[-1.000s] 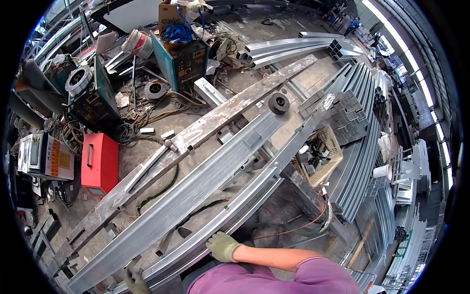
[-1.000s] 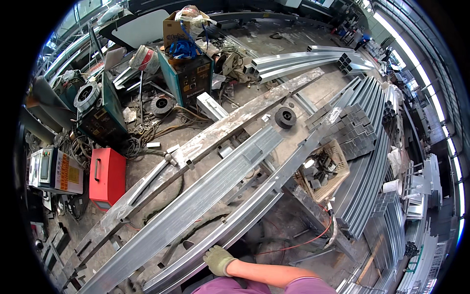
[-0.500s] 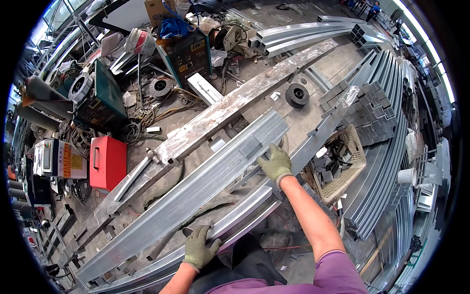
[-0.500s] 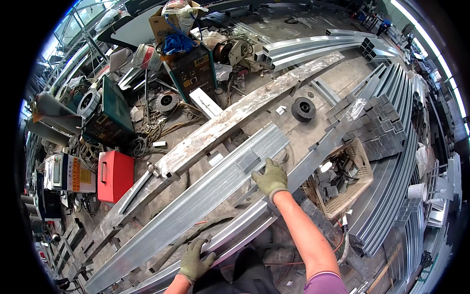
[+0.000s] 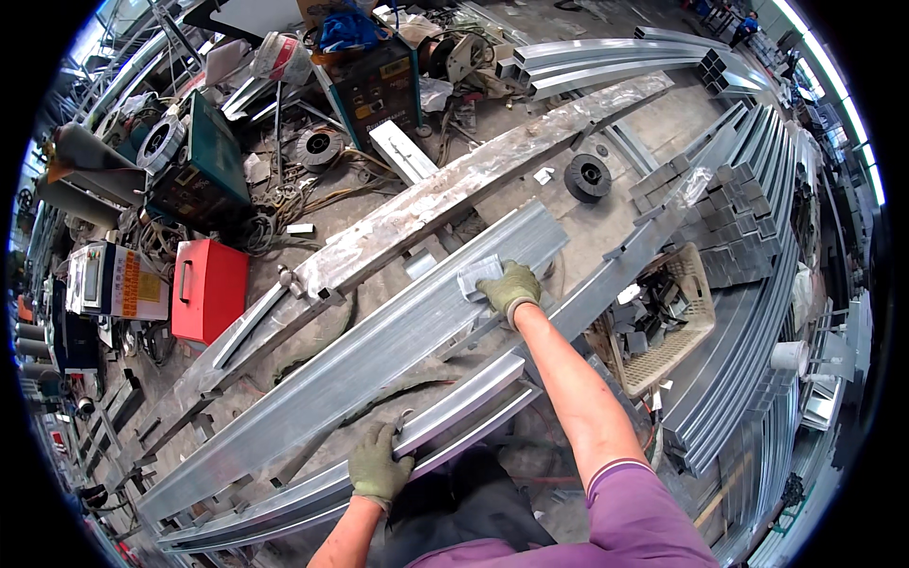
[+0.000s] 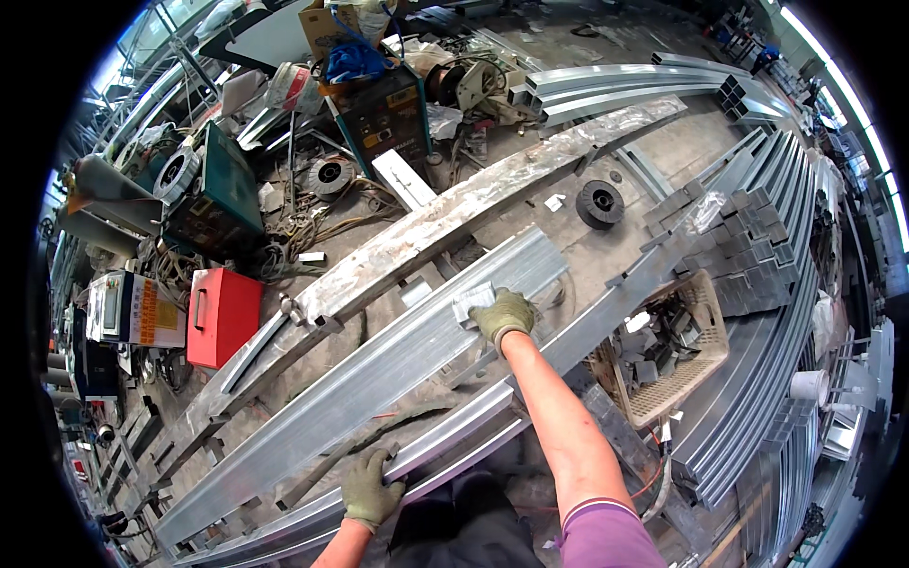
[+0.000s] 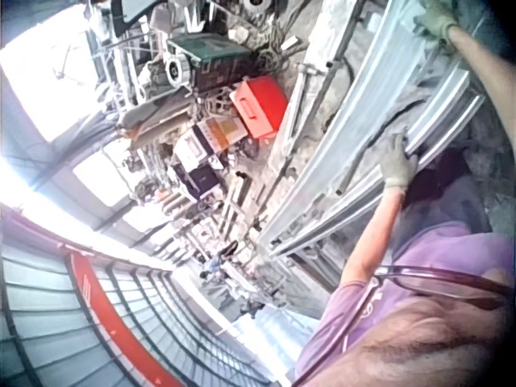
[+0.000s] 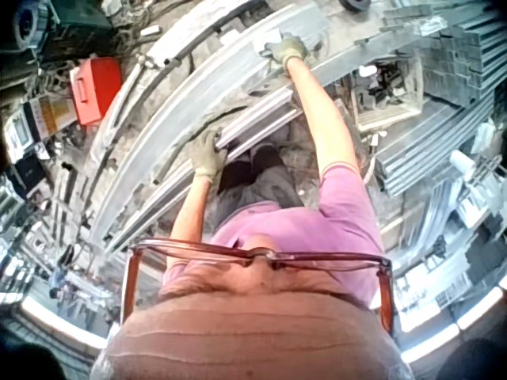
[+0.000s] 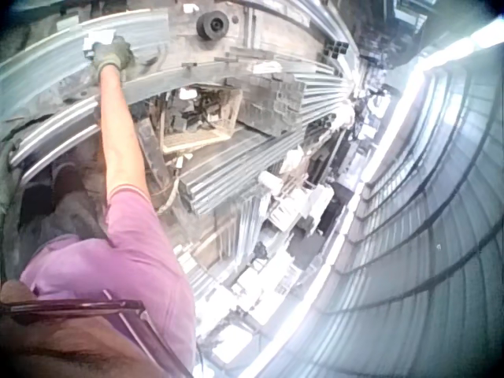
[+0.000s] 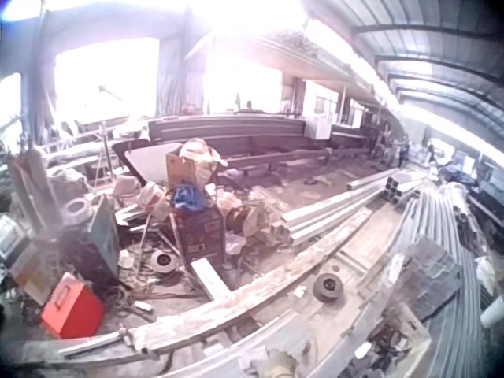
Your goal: The person picks up metal bars and aligns them on a workbench. They then use a welding torch to tack weld the metal pieces together, creating a frame structure.
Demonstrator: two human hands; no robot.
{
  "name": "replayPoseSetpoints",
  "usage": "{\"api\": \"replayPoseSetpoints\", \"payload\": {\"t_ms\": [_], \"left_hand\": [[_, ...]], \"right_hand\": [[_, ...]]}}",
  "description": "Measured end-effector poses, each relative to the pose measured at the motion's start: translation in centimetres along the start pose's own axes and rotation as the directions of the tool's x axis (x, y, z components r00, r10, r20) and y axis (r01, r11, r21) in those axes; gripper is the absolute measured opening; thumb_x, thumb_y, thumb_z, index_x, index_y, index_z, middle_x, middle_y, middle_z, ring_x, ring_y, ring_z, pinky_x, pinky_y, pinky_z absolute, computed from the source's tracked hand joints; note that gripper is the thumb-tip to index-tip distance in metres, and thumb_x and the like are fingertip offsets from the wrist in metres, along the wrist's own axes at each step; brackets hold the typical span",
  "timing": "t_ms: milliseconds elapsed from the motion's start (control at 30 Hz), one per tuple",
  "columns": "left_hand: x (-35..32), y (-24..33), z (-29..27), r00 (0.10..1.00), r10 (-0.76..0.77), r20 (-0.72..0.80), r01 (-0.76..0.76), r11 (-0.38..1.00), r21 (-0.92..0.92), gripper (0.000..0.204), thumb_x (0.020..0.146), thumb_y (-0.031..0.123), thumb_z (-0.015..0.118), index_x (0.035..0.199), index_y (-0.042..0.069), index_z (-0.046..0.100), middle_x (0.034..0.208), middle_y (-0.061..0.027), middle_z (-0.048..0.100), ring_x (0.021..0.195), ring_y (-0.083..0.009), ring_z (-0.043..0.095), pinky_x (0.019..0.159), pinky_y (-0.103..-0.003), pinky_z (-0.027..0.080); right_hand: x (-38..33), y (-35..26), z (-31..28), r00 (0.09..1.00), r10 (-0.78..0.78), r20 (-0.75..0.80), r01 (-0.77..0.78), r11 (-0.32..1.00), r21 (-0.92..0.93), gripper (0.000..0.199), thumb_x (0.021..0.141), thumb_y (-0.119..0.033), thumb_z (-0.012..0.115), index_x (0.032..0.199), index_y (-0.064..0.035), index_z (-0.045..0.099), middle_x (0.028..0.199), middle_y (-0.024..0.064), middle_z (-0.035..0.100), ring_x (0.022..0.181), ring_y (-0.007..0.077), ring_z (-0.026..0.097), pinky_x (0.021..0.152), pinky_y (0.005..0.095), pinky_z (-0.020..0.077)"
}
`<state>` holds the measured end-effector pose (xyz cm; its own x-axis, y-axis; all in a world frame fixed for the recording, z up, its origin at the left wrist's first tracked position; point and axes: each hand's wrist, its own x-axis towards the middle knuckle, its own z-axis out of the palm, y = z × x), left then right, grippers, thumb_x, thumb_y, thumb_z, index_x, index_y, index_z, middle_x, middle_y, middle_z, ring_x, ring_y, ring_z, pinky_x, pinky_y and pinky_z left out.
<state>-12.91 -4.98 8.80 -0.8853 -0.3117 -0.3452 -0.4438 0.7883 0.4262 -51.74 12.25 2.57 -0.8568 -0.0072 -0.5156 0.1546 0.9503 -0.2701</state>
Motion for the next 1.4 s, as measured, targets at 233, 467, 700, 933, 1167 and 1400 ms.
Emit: {"api": "replayPoseSetpoints", "payload": {"t_ms": [233, 467, 700, 933, 1167, 1400], "left_hand": [[-0.3, 0.1, -0.2, 0.999, -0.03, 0.033, 0.031, 1.0, -0.005, 0.074, 0.075, 0.028, 0.088, 0.144, 0.02, 0.063, 0.139, -0.0144, 0.066, 0.123, -0.0379, 0.065, 0.103, -0.05, 0.054], [-0.4, -0.6, 0.7, 0.999, 0.02, 0.046, -0.019, 1.0, -0.023, 0.07, 0.081, 0.03, 0.085, 0.147, 0.022, 0.064, 0.145, -0.02, 0.064, 0.128, -0.0418, 0.064, 0.106, -0.051, 0.054], [0.0, -0.7, 0.2, 0.995, 0.054, 0.088, -0.054, 0.999, -0.003, 0.061, 0.083, 0.031, 0.084, 0.142, 0.023, 0.069, 0.143, -0.0186, 0.065, 0.126, -0.0422, 0.065, 0.104, -0.052, 0.053], [0.7, 0.8, -0.6, 0.987, 0.127, 0.104, -0.135, 0.988, 0.077, 0.066, 0.084, 0.029, 0.084, 0.145, 0.018, 0.064, 0.145, -0.0218, 0.063, 0.13, -0.0451, 0.06, 0.107, -0.054, 0.051], [4.5, 4.3, 0.3, 0.961, 0.232, 0.152, -0.242, 0.969, 0.046, 0.056, 0.081, 0.025, 0.084, 0.132, 0.008, 0.068, 0.134, -0.0197, 0.068, 0.121, -0.0447, 0.064, 0.102, -0.054, 0.052], [4.1, 4.3, 0.8, 0.96, 0.221, 0.175, -0.232, 0.971, 0.049, 0.06, 0.078, 0.019, 0.081, 0.134, 0.006, 0.064, 0.131, -0.0201, 0.071, 0.124, -0.0418, 0.066, 0.109, -0.052, 0.049]], "right_hand": [[-10.5, 8.7, -3.9, 0.974, -0.061, -0.218, 0.17, 0.834, 0.525, 0.037, 0.09, -0.029, 0.077, 0.113, -0.0002, 0.076, 0.099, 0.0208, 0.078, 0.093, 0.0315, 0.075, 0.088, 0.0407, 0.0574], [-19.4, 12.5, -2.5, 0.897, -0.258, -0.359, 0.326, 0.935, 0.142, 0.037, 0.094, -0.034, 0.074, 0.119, -0.0075, 0.077, 0.103, 0.0175, 0.079, 0.094, 0.0386, 0.075, 0.084, 0.0486, 0.0579], [-19.8, 12.1, 1.0, 0.922, -0.283, -0.266, 0.316, 0.945, 0.09, 0.046, 0.096, -0.032, 0.073, 0.131, -0.0029, 0.072, 0.124, 0.0214, 0.075, 0.11, 0.0401, 0.072, 0.096, 0.0484, 0.0567], [-18.7, 15.3, 1.6, 0.902, -0.367, -0.226, 0.421, 0.639, 0.644, 0.038, 0.101, -0.018, 0.069, 0.133, 0.0018, 0.071, 0.126, 0.025, 0.074, 0.118, 0.0393, 0.072, 0.104, 0.0445, 0.0555], [-18.7, 13.5, 0.3, 0.925, -0.336, -0.178, 0.38, 0.802, 0.461, 0.032, 0.101, -0.019, 0.068, 0.122, 0.0037, 0.076, 0.121, 0.0249, 0.076, 0.113, 0.0399, 0.074, 0.1, 0.0442, 0.0578], [-19.2, 13.0, 0.0, 0.936, -0.275, -0.22, 0.347, 0.826, 0.445, 0.03, 0.099, -0.019, 0.069, 0.118, 0.0031, 0.078, 0.115, 0.0235, 0.077, 0.11, 0.0391, 0.075, 0.097, 0.0448, 0.0589]]}}
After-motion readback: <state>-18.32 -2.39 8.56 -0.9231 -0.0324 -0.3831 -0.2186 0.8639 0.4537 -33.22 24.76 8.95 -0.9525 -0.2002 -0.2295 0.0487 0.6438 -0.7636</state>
